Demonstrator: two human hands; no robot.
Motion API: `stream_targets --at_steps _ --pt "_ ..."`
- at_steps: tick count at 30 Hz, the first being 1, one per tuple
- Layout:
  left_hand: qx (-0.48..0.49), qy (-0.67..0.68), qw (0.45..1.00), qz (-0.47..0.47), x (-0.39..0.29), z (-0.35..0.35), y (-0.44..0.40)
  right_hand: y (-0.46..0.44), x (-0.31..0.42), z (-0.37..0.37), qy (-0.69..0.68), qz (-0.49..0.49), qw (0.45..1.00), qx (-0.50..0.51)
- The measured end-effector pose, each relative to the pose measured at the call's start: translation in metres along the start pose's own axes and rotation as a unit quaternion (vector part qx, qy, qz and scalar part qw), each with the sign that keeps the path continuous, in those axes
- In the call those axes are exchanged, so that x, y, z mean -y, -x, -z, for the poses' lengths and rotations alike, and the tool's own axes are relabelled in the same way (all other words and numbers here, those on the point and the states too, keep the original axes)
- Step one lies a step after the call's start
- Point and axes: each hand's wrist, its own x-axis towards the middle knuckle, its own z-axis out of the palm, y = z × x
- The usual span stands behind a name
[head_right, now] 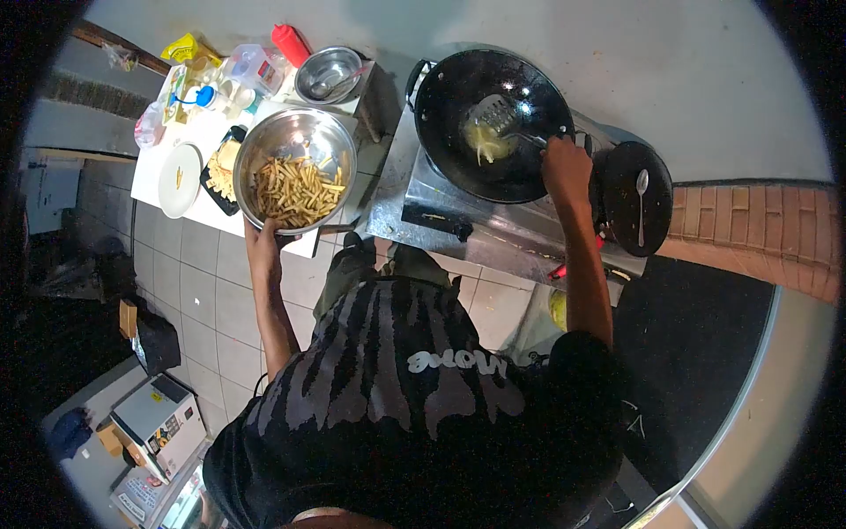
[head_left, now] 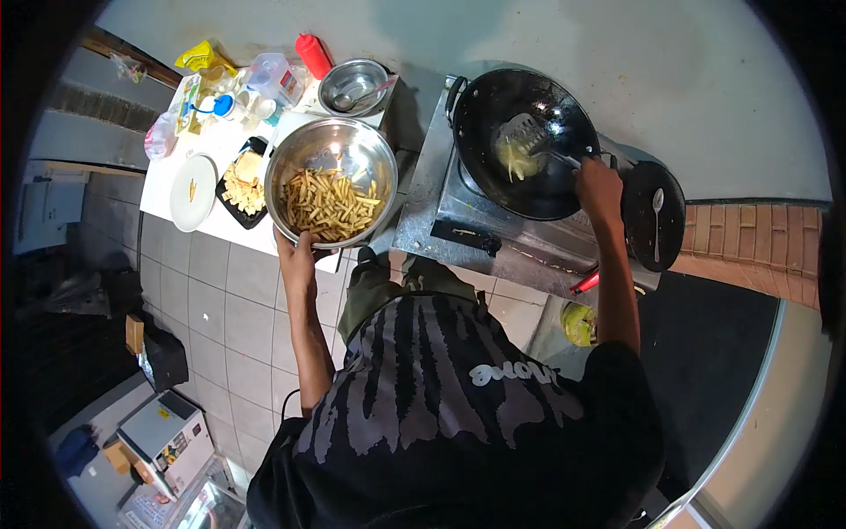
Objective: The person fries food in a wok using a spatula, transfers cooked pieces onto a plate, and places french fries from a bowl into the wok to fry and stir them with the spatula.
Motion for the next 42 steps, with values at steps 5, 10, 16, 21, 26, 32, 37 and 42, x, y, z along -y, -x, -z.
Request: stream_targets --at_steps 5,10,16,21,26,32,37,42 --pt "0.010 -0.010 1.000 0.011 -0.002 0.000 -0.002 0.014 0.001 0.032 -0.006 -0.003 0.997 -0.082" --pt "0.029 0.009 0.999 0.029 -0.004 -0.004 -0.004 0.033 -0.004 0.068 -0.033 -0.003 0.998 -0.059" --pt "0.017 -0.004 1.000 0.014 0.000 -0.010 -0.006 0.053 -0.003 0.072 -0.131 -0.025 0.991 0.026" --pt "0.031 -0.008 0.999 0.012 0.004 -0.007 -0.009 0.056 -0.019 0.037 -0.173 0.041 0.984 -0.002" --pt "0.013 -0.006 1.000 0.010 0.009 -0.006 -0.008 0.046 -0.010 0.037 -0.100 -0.036 0.994 -0.020" --pt "-0.006 0.027 0.999 0.022 0.021 0.003 -0.016 0.053 -0.005 0.063 -0.184 -0.091 0.974 -0.095" --pt "-0.063 0.079 0.995 -0.003 0.038 0.021 -0.038 0.068 0.002 0.035 -0.247 -0.141 0.948 -0.144" --pt "-0.098 0.050 0.993 -0.043 0.033 0.041 -0.058 0.080 0.008 0.024 -0.327 -0.212 0.914 -0.111"
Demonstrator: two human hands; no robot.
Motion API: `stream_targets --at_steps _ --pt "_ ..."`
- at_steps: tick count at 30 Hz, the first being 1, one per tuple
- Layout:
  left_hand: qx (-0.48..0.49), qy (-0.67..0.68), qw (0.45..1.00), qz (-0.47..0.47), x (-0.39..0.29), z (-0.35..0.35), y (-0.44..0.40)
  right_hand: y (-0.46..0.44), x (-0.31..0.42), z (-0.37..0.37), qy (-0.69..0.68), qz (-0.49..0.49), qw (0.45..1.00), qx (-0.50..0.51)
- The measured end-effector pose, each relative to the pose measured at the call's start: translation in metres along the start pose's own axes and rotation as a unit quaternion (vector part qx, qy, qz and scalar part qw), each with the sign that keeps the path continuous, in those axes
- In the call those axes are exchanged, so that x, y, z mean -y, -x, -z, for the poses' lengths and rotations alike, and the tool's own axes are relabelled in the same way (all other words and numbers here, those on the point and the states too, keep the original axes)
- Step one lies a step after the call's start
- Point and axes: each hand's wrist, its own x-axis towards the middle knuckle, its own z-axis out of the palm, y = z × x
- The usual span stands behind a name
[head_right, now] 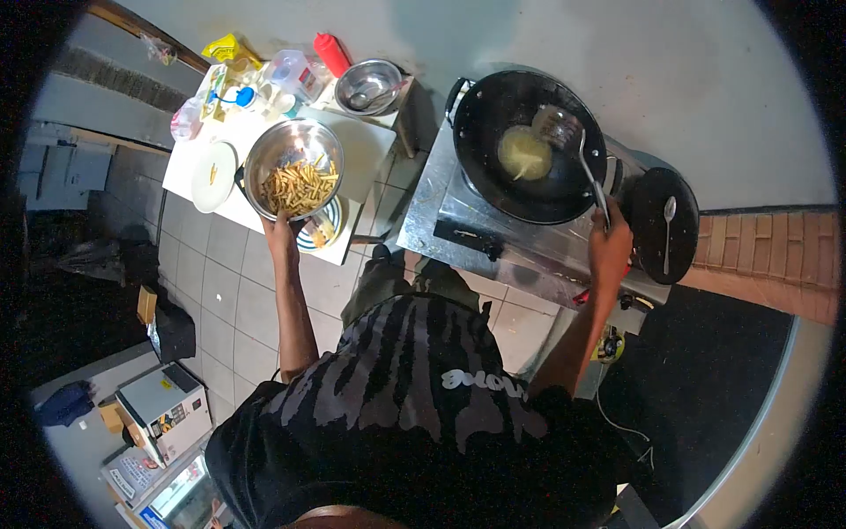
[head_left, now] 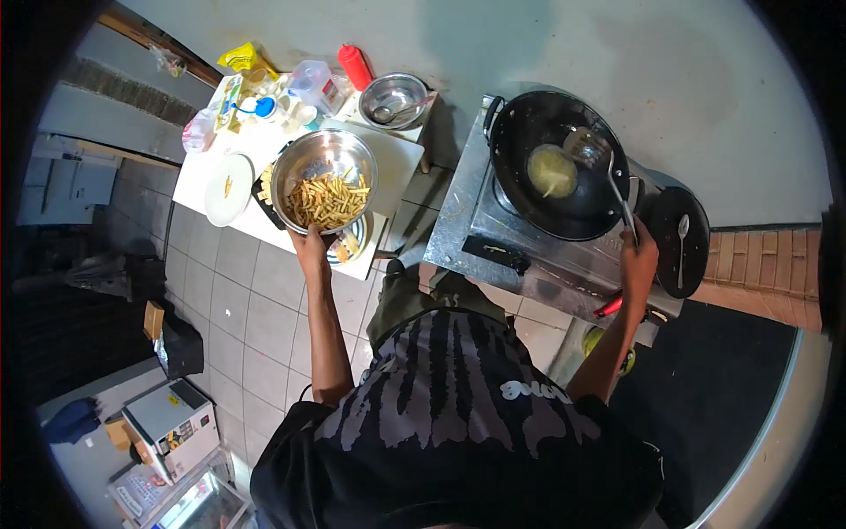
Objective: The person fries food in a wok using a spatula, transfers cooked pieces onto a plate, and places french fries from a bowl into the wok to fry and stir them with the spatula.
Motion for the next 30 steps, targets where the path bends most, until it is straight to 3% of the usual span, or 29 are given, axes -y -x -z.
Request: stream_targets --at_steps 3,6,10,13,16,18,21,24,25,28,30 --pt "0.002 0.009 1.000 -0.006 0.001 0.003 -0.015 0.003 0.000 0.010 0.071 0.021 0.995 0.061" --pt "-0.008 0.019 1.000 0.003 0.008 0.002 -0.030 0.006 -0.007 0.008 0.096 0.076 0.992 0.035" --pt "0.021 0.017 1.000 0.012 0.028 0.000 -0.053 -0.004 -0.008 -0.011 0.142 0.063 0.987 0.039" --pt "0.057 0.034 0.996 0.052 0.041 -0.001 -0.067 -0.005 0.010 -0.014 0.159 0.071 0.985 -0.004" --pt "0.094 0.011 0.995 0.032 0.047 0.000 -0.077 0.006 0.034 -0.015 0.154 0.015 0.987 -0.045" --pt "0.100 0.004 0.994 0.036 0.048 0.001 -0.085 0.017 0.045 -0.017 0.067 0.019 0.992 -0.103" --pt "0.117 0.046 0.990 0.058 0.047 -0.001 -0.089 0.030 0.037 -0.029 0.055 0.020 0.988 -0.142" --pt "0.147 0.045 0.986 0.060 0.051 0.002 -0.099 0.040 0.035 -0.037 0.060 -0.017 0.991 -0.122" --pt "0.145 0.014 0.985 0.087 0.050 0.004 -0.103 0.044 0.037 -0.039 0.064 -0.017 0.990 -0.124" --pt "0.130 0.018 0.991 0.041 0.055 0.002 -0.103 0.053 0.046 -0.049 0.049 0.038 0.977 -0.203" --pt "0.137 0.016 0.987 0.083 0.047 0.003 -0.097 0.061 0.055 -0.049 0.078 -0.072 0.984 -0.145"
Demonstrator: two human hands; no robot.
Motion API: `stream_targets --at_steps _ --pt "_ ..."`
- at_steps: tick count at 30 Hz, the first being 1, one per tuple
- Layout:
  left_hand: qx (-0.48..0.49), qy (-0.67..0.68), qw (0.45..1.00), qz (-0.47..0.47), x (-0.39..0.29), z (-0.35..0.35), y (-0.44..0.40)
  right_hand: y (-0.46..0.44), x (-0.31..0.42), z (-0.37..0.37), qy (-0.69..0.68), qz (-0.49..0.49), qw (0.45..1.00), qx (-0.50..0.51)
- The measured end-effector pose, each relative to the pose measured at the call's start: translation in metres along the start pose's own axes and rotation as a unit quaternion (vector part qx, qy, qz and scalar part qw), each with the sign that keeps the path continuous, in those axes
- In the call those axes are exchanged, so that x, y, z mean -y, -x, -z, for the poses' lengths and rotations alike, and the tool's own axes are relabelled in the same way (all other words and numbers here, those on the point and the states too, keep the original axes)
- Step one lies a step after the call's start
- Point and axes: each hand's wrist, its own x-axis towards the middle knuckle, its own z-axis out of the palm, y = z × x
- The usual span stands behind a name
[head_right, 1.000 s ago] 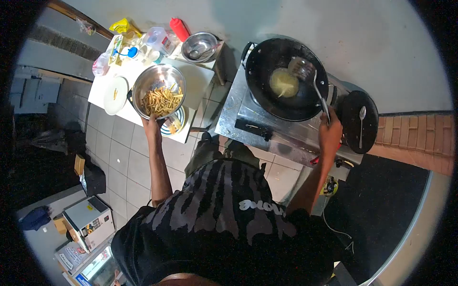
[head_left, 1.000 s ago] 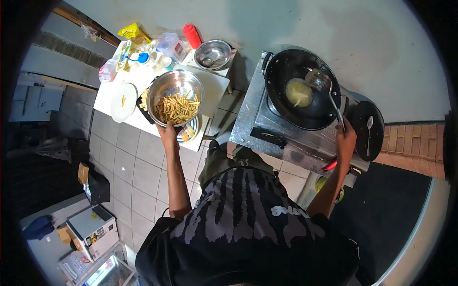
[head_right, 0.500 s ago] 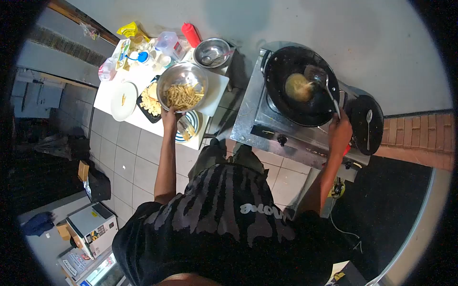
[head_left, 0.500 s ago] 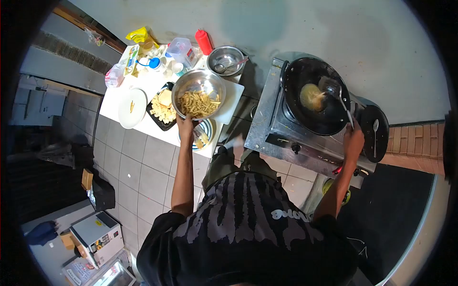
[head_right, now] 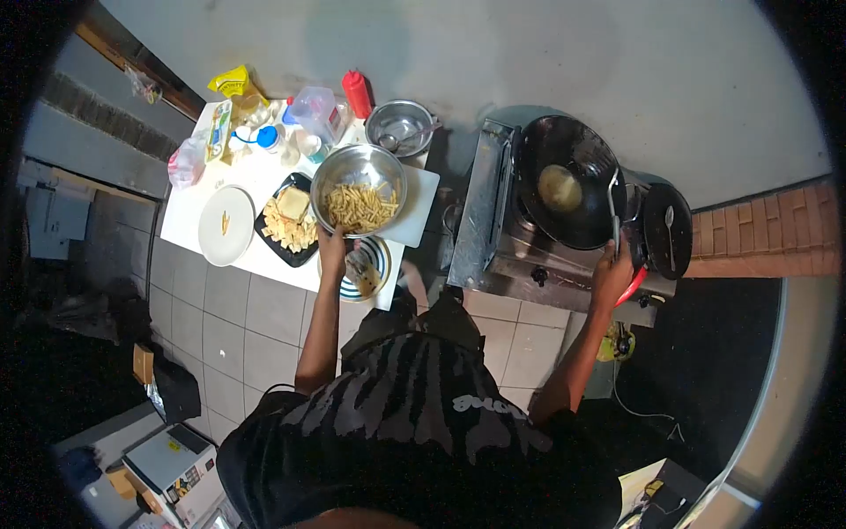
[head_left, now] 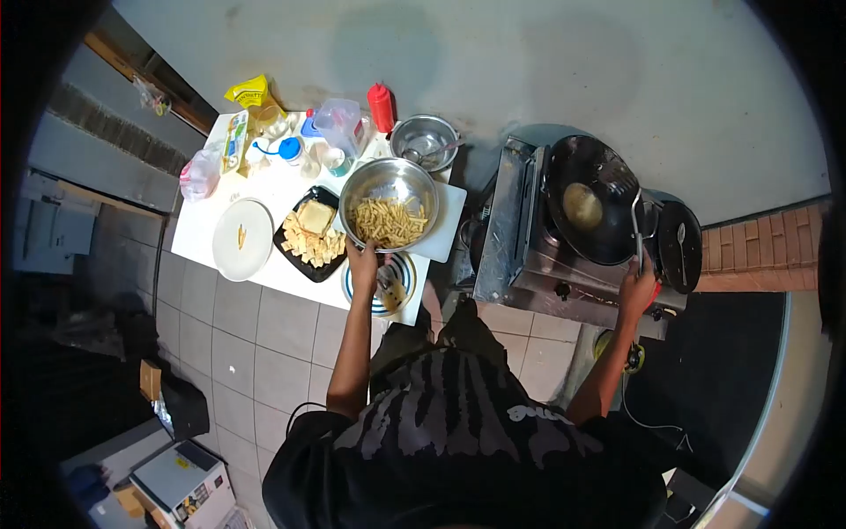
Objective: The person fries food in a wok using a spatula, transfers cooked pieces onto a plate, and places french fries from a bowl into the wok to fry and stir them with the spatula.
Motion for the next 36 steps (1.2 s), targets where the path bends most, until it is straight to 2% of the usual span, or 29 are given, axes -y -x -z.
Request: stream_targets --at_steps 2,4,7,8,10,12,15,16,18,20,22,25,28,31,32,33,36 --pt "0.009 -0.012 0.999 0.049 -0.001 0.004 0.002 0.007 0.006 0.002 0.024 0.007 1.000 0.002" --pt "0.015 -0.013 0.999 0.051 -0.004 0.008 0.005 0.015 0.003 -0.002 0.013 0.042 0.999 -0.031" --pt "0.030 -0.036 0.999 0.024 -0.010 0.014 0.007 0.023 0.009 -0.002 0.054 0.034 0.997 -0.035" --pt "0.025 -0.078 0.996 0.024 -0.012 0.018 0.009 0.026 0.014 -0.002 0.052 0.038 0.997 -0.030" --pt "-0.031 -0.026 0.999 0.028 -0.035 0.020 0.021 0.031 0.024 -0.002 0.057 0.025 0.996 -0.064" --pt "-0.089 -0.070 0.991 -0.067 -0.044 0.037 0.026 0.030 0.032 -0.003 0.034 -0.003 0.999 -0.027" --pt "-0.143 -0.036 0.985 -0.090 -0.059 0.049 0.030 0.035 0.041 -0.005 0.041 0.032 0.998 -0.044" --pt "-0.149 -0.037 0.984 -0.091 -0.050 0.062 0.023 0.034 0.037 -0.009 0.051 0.039 0.996 -0.064" --pt "-0.123 -0.040 0.973 -0.191 -0.034 0.087 0.009 0.034 0.041 -0.014 0.056 0.050 0.994 -0.083" --pt "-0.162 -0.053 0.967 -0.191 -0.033 0.100 0.010 0.037 0.050 -0.012 0.050 0.080 0.989 -0.109" --pt "-0.169 0.050 0.965 -0.194 -0.033 0.110 0.006 0.035 0.048 -0.015 0.054 0.069 0.991 -0.101" --pt "-0.185 0.041 0.960 -0.205 -0.040 0.113 0.009 0.033 0.049 -0.019 0.077 0.048 0.993 -0.077" --pt "-0.208 0.024 0.957 -0.202 -0.052 0.109 0.014 0.033 0.056 -0.018 0.083 0.037 0.990 -0.112" --pt "-0.225 0.024 0.960 -0.167 -0.061 0.105 0.016 0.035 0.060 -0.012 0.048 0.037 0.991 -0.122" --pt "-0.228 0.037 0.962 -0.147 -0.064 0.102 0.013 0.034 0.056 -0.015 0.013 0.053 0.987 -0.148" --pt "-0.232 0.009 0.958 -0.166 -0.065 0.101 0.010 0.031 0.053 -0.014 -0.019 0.067 0.982 -0.177" --pt "-0.215 0.085 0.959 -0.167 -0.086 0.084 0.014 0.029 0.052 -0.005 0.016 0.050 0.985 -0.166"
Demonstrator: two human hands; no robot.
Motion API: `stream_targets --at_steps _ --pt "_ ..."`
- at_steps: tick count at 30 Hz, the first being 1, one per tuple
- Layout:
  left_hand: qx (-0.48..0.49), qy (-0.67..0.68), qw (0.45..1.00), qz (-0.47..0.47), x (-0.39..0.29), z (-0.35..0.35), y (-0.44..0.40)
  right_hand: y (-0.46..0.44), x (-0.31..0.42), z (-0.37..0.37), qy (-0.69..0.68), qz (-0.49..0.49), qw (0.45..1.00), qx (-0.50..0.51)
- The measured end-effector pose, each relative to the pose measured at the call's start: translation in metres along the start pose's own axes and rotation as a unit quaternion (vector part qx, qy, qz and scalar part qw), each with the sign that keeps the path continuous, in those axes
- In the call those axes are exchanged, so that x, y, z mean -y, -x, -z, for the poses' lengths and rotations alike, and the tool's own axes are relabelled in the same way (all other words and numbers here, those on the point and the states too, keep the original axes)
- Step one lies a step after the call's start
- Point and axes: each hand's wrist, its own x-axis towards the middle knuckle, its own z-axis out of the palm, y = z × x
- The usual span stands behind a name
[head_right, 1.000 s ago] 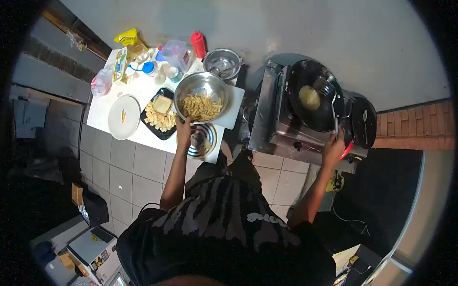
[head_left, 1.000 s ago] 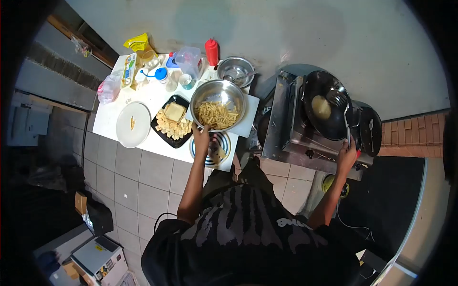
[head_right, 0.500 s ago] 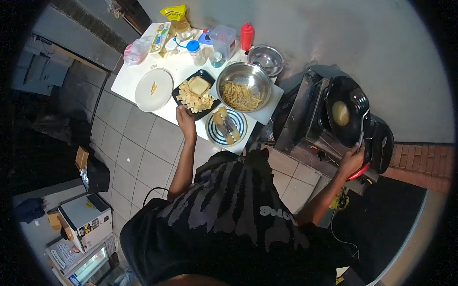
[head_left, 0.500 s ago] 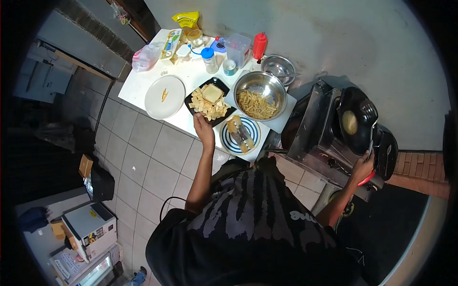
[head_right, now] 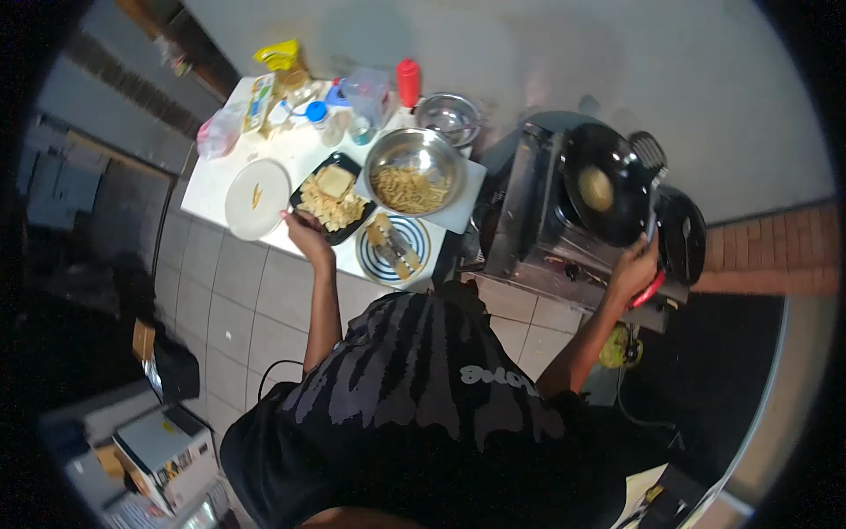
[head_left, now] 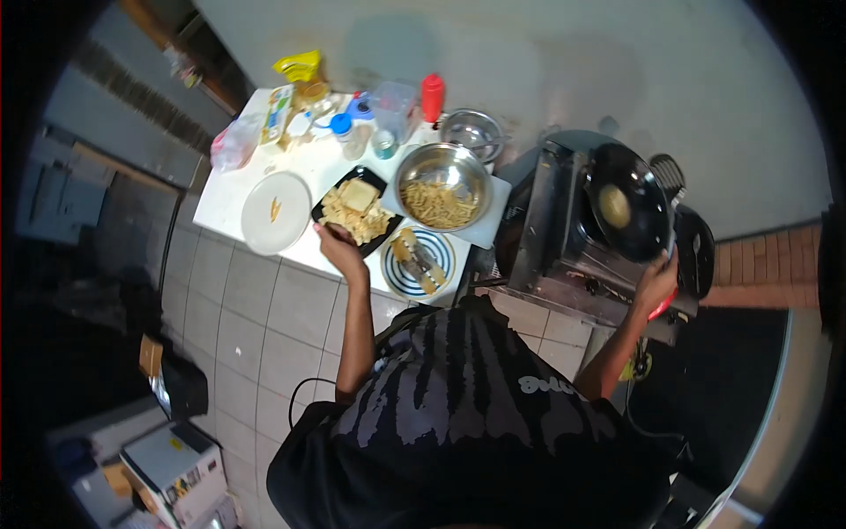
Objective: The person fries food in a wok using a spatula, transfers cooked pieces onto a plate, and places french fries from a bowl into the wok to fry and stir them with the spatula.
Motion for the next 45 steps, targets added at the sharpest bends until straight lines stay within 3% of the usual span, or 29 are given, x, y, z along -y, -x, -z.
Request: stream_targets --at_steps 7,11,12,16,18,20,22,24,26,31,35,37,40,42,45 --pt "0.115 0.002 0.990 -0.083 -0.030 -0.042 0.028 0.002 -0.022 0.002 0.041 -0.002 0.999 0.031" --pt "0.152 -0.014 0.986 -0.065 -0.025 -0.064 0.054 0.001 -0.038 0.005 0.017 0.009 1.000 -0.001" --pt "0.184 -0.029 0.976 -0.110 -0.019 -0.067 0.061 -0.002 -0.038 0.010 0.022 0.007 1.000 -0.002" --pt "0.242 0.022 0.970 -0.013 -0.014 -0.091 0.095 -0.011 -0.033 0.026 0.077 -0.042 0.993 0.075" --pt "0.253 0.024 0.967 -0.010 -0.013 -0.107 0.115 -0.012 -0.047 0.020 0.029 0.017 0.999 0.035" --pt "0.277 0.032 0.960 -0.029 0.000 -0.118 0.129 -0.021 -0.057 0.023 0.038 -0.012 0.997 0.071" --pt "0.303 0.019 0.953 -0.022 0.001 -0.131 0.146 -0.033 -0.066 0.024 0.060 0.021 0.992 0.105" --pt "0.323 -0.056 0.940 -0.094 0.000 -0.143 0.168 -0.044 -0.076 0.019 0.029 0.014 0.993 0.114" --pt "0.336 -0.084 0.934 -0.089 0.002 -0.155 0.188 -0.057 -0.083 0.017 -0.009 0.022 0.989 0.143" --pt "0.347 -0.109 0.928 -0.078 0.022 -0.170 0.231 -0.086 -0.091 0.009 0.005 0.072 0.963 0.260" --pt "0.324 -0.084 0.941 -0.059 0.027 -0.185 0.268 -0.094 -0.098 -0.015 -0.002 0.096 0.956 0.276" --pt "0.312 -0.084 0.945 -0.054 0.034 -0.188 0.279 -0.098 -0.101 -0.024 0.061 0.110 0.941 0.314" --pt "0.294 -0.100 0.949 -0.055 0.047 -0.184 0.289 -0.105 -0.116 -0.030 0.012 0.137 0.919 0.370" --pt "0.283 -0.097 0.949 -0.098 0.057 -0.184 0.294 -0.109 -0.127 -0.034 -0.016 0.167 0.916 0.366" --pt "0.254 -0.086 0.960 -0.078 0.052 -0.190 0.306 -0.110 -0.127 -0.042 -0.039 0.186 0.922 0.338"
